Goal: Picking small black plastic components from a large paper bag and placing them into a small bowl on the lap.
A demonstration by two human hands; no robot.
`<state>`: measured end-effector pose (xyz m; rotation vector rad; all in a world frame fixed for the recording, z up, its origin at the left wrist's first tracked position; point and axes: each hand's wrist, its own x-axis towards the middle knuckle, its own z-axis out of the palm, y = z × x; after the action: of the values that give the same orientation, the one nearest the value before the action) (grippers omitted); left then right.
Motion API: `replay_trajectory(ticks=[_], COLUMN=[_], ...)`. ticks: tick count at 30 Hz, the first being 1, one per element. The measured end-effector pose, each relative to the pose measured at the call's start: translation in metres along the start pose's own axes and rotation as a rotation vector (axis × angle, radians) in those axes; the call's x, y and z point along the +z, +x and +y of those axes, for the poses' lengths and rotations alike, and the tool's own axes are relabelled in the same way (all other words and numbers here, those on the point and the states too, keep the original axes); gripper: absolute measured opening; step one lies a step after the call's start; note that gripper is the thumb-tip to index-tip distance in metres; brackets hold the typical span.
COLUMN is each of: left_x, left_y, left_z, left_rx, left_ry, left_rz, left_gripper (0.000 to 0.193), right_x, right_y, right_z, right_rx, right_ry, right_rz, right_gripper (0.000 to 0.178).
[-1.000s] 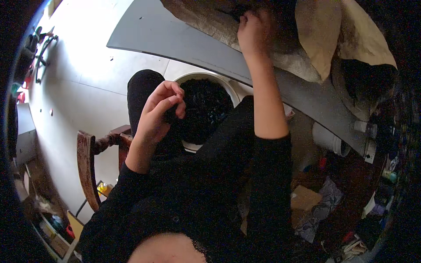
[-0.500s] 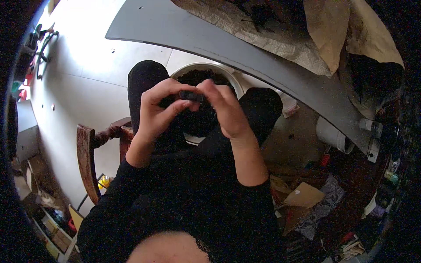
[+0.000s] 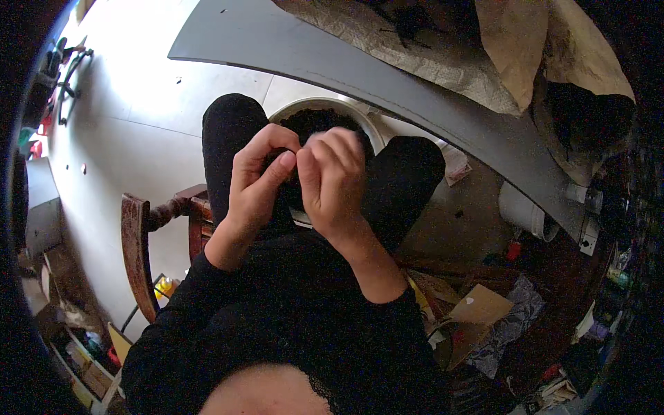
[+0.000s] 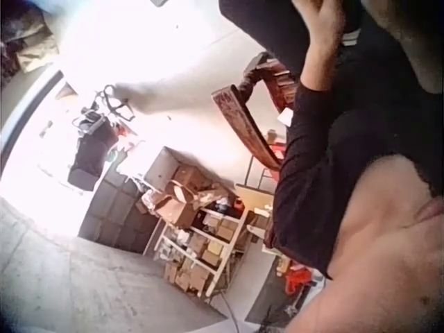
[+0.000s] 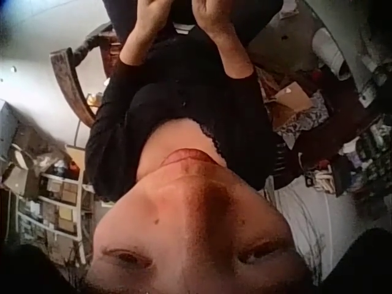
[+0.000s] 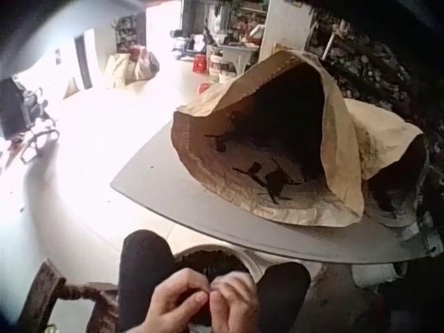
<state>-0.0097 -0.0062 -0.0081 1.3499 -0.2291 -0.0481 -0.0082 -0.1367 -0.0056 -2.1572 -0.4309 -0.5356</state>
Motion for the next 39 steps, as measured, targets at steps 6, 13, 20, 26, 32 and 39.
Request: replay_trajectory(ticks=[6, 13, 20, 26, 32, 39], left_x=[0.003, 0.0, -0.025, -0.013, -0.001, 0.006], left_y=[0.002, 0.001, 0.002, 0.005, 0.001, -0.004], left_z=[0.012, 0.012, 0.011, 0.015, 0.018, 0.017], left_rx=[0.202, 0.391, 0.023, 0.094, 0.321, 0.337], left_ry=[0.606, 0.607, -0.076, 0.154, 0.315, 0.253], left_rz=[0.087, 0.012, -0.186, -0.124, -0.027, 0.015], left_gripper=[0.035, 0.053, 0.036, 0.03, 0.024, 0.019], right_x=[-0.02, -0.018, -0.027, -0.027, -0.018, -0.014], right_y=[0.004, -0.003, -0.01, -0.014, -0.017, -0.017], right_z=[-0.026, -0.003, 0.005, 0.007, 0.0, -0.006], right_rx=[0.362, 0.571, 0.636, 0.443, 0.226, -0.014], right_ry=[0.147, 0.552, 1.248, 1.068, 0.902, 0.648], right_rz=[-0.134, -0.097, -0.279, -0.268, -0.058, 0.058], right_gripper=[0.02, 0.015, 0.03, 0.032, 0.013, 0.011])
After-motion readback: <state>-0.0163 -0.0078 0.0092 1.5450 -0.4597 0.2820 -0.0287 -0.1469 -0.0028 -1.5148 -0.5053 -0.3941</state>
